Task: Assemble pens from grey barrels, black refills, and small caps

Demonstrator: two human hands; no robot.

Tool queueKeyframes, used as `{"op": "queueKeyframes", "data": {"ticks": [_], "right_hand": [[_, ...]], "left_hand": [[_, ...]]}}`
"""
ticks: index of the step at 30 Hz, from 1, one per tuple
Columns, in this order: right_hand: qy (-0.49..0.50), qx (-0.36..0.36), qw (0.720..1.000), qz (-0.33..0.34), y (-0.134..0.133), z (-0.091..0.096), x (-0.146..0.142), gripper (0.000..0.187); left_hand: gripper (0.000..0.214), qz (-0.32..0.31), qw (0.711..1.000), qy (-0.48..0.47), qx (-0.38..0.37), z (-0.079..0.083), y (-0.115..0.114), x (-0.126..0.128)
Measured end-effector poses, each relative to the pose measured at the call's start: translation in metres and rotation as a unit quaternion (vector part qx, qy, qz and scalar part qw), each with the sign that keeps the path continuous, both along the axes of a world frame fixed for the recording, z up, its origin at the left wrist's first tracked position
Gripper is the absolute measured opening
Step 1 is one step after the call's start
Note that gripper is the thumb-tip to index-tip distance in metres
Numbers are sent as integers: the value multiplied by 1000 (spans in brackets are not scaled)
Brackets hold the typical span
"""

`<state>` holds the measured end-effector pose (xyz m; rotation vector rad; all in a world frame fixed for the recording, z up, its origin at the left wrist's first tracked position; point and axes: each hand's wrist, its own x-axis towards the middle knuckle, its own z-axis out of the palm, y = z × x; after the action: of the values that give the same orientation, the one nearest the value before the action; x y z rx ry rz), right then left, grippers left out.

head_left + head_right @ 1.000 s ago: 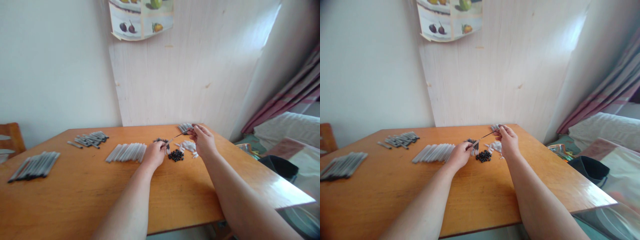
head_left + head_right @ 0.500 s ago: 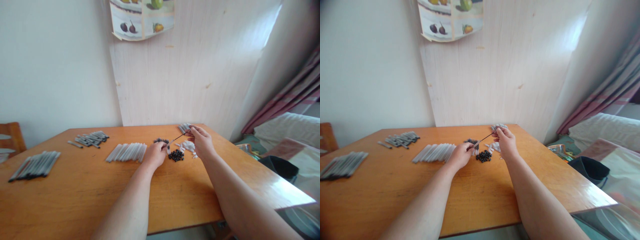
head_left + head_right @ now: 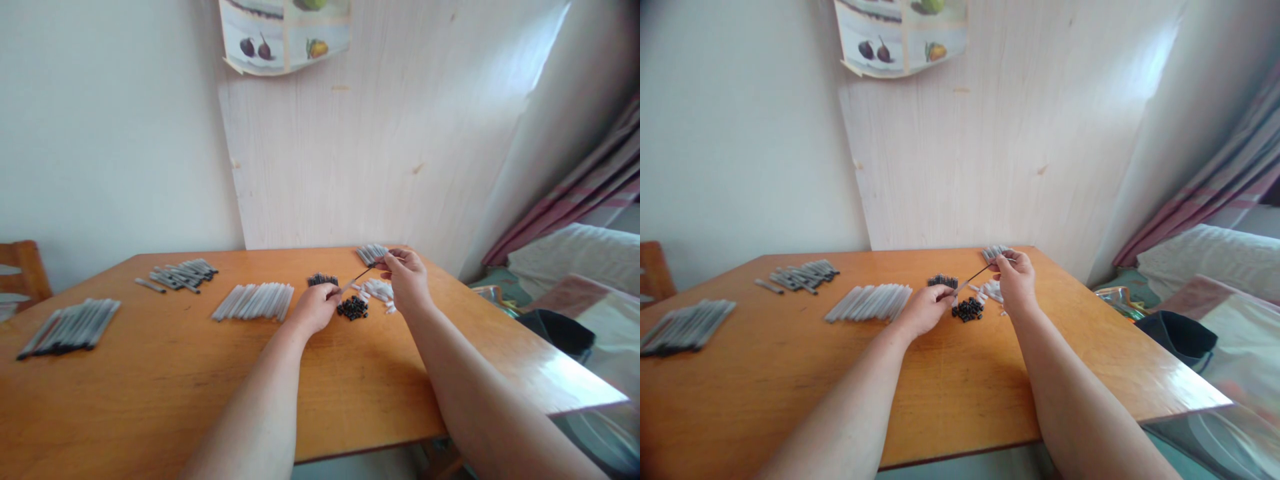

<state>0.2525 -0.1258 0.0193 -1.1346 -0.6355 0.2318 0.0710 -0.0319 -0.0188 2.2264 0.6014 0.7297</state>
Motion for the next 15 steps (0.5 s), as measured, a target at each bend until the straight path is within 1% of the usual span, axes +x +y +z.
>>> {"op": "queueKeyframes", "data": {"ticks": [5,8,12,15], "right_hand": [[-20,-15,1000,16,-1,-1,-6,25],[-31,-38,998,29,-1,-2,-12,23],[-40,-66,995,57,1,-5,-17,20],[-47,-75,992,87,2,-7,-19,20]], "left_hand": [[23,-15,998,-12,-58,9,-6,0],[24,-24,991,-27,-132,14,-11,0],[25,-57,962,-52,-260,16,-13,-1],[28,-80,942,-67,-320,16,-12,-1]]}}
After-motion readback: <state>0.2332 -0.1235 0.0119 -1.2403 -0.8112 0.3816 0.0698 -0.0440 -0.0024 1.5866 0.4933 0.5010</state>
